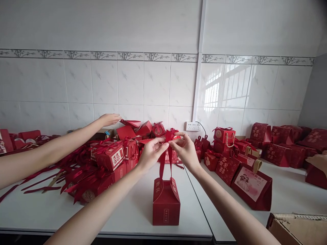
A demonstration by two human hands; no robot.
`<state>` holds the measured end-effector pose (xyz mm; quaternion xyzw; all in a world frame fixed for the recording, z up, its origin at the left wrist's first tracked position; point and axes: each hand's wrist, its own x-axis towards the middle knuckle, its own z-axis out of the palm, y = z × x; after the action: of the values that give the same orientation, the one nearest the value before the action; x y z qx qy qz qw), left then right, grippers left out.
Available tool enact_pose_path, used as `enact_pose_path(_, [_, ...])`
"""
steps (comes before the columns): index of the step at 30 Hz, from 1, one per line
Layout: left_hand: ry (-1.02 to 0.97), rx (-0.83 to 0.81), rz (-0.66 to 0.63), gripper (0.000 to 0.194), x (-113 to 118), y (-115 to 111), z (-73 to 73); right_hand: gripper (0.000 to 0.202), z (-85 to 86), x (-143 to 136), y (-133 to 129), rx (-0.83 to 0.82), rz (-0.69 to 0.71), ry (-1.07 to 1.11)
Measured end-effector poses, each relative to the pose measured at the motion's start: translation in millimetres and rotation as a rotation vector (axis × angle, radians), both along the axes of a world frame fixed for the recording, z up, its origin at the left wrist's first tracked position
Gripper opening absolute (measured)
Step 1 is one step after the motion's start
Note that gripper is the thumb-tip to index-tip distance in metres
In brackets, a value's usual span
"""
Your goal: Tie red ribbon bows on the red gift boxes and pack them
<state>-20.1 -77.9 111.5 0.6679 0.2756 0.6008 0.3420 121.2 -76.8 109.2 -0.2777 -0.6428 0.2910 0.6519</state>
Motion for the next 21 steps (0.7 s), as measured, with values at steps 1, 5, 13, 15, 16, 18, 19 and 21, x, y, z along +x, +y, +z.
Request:
enact_pose_path(1, [0.008, 0.007, 0.017, 0.029, 0.3, -0.2, 1.2, 0.038, 0.8, 0.2, -1.5, 0.007, -0.015, -0.026])
enact_pose_path(5, [0.014, 0.045, 0.060, 0.023, 0.4, -0.1, 5.3, 0.044, 4.1, 0.5, -6.3, 0.009, -0.112, -0.113])
enact_pose_path(13, [-0.106, -0.078, -0.093, 0.028, -0.3, -1.4, 3.1, 0.036, 6.8, 4.0, -2.9, -0.114, 0.122, 0.013])
enact_pose_path(15, [-0.155, -0.143, -0.139, 0.030, -0.3, -2.4, 3.0, 0.028, 4.4, 4.2, -5.0, -0.049, 0.108, -0.016])
enact_pose_path(16, [-0.184, -0.172, -0.159, 0.032, -0.4, -2.9, 3.1, 0.025, 2.7, 4.3, -6.7, 0.000, 0.087, -0.030])
enact_pose_path(18, [-0.236, -0.215, -0.185, 0.034, -0.5, -3.3, 3.3, 0.018, -1.9, 4.8, -10.7, 0.112, 0.040, -0.086])
enact_pose_path(19, [-0.249, -0.229, -0.197, 0.033, -0.6, -3.2, 3.3, 0.015, -4.4, 5.2, -12.8, 0.164, 0.013, -0.135])
enact_pose_path(21, [-0.257, -0.236, -0.221, 0.031, -0.7, -2.7, 3.0, 0.012, -9.5, 6.3, -16.8, 0.251, -0.054, -0.257])
